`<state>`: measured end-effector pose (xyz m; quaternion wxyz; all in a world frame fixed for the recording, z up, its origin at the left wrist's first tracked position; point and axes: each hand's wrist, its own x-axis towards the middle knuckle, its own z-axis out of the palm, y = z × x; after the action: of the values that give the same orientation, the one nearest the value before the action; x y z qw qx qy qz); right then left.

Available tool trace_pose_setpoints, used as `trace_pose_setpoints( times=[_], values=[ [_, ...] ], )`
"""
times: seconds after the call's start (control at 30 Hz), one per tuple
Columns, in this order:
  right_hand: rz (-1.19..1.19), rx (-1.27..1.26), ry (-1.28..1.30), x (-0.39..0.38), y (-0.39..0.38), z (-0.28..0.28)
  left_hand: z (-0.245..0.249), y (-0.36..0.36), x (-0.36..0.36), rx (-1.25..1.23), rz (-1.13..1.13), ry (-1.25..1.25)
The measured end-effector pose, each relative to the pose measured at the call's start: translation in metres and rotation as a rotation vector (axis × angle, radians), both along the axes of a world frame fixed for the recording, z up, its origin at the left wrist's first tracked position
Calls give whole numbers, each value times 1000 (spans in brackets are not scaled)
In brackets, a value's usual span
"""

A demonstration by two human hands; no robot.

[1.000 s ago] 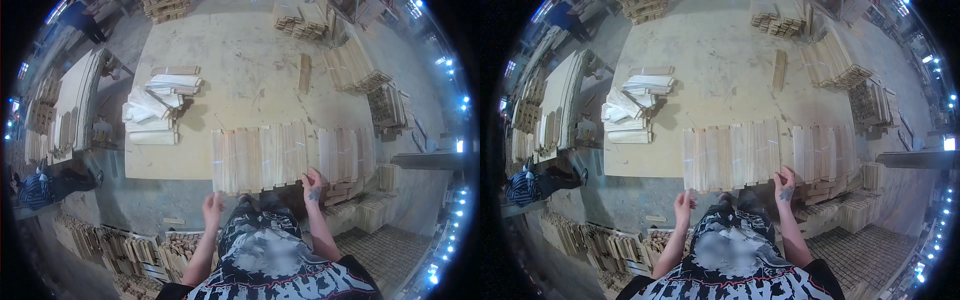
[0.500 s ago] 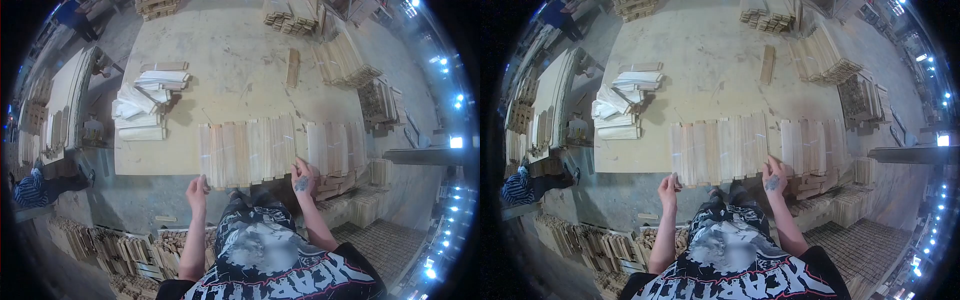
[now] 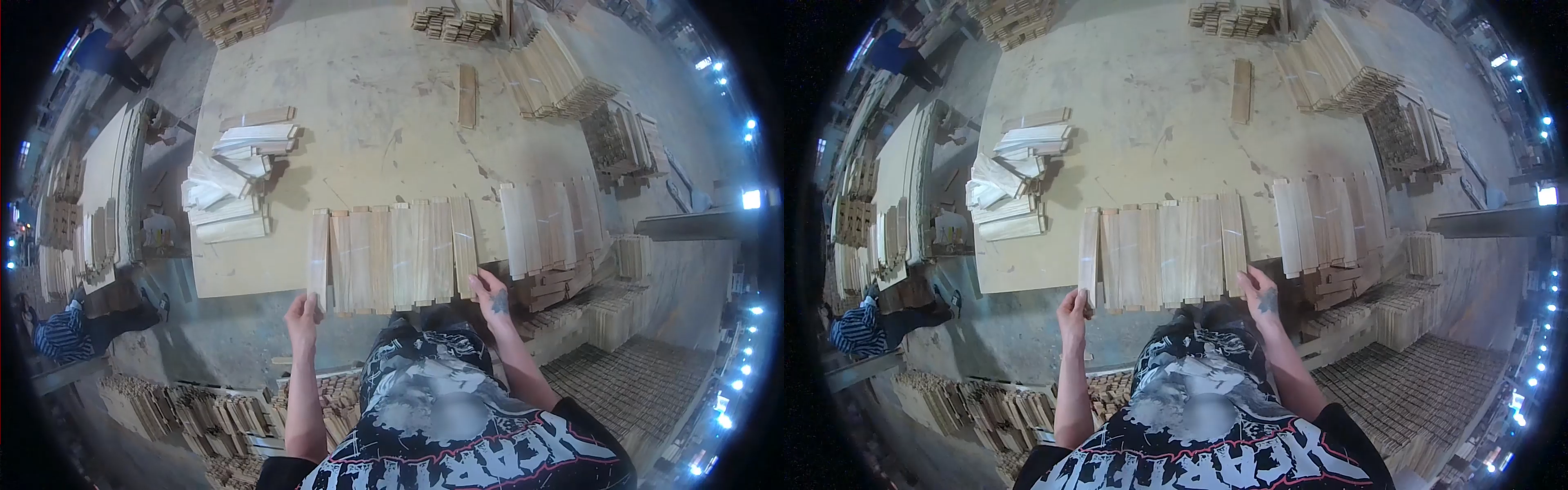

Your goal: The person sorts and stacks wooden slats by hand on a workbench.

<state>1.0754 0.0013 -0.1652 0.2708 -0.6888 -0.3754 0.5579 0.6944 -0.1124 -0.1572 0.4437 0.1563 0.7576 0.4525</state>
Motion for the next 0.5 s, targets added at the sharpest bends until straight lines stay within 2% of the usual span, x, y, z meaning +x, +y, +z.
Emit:
trace_pose_setpoints(
  times=[0.07,0.2,0.27,0.37,0.43,0.5],
  values=[
    [77,-20,68,0,-3,21,1,-1,12,-2,-8,-28],
    [344,53,-184,-20,-7,-7,-13,1,24,-15,-102,-155],
    [260,22,-105,-27,-10,-12,-8,0,20,-40,-124,-152],
    [180,-37,30,-36,-10,18,11,5,22,14,-18,-252],
    [196,-30,61,-42,-12,37,-8,5,32,46,-82,-234],
    [340,72,-69,-47,-20,-13,-21,12,44,35,-141,-285]
  ],
)
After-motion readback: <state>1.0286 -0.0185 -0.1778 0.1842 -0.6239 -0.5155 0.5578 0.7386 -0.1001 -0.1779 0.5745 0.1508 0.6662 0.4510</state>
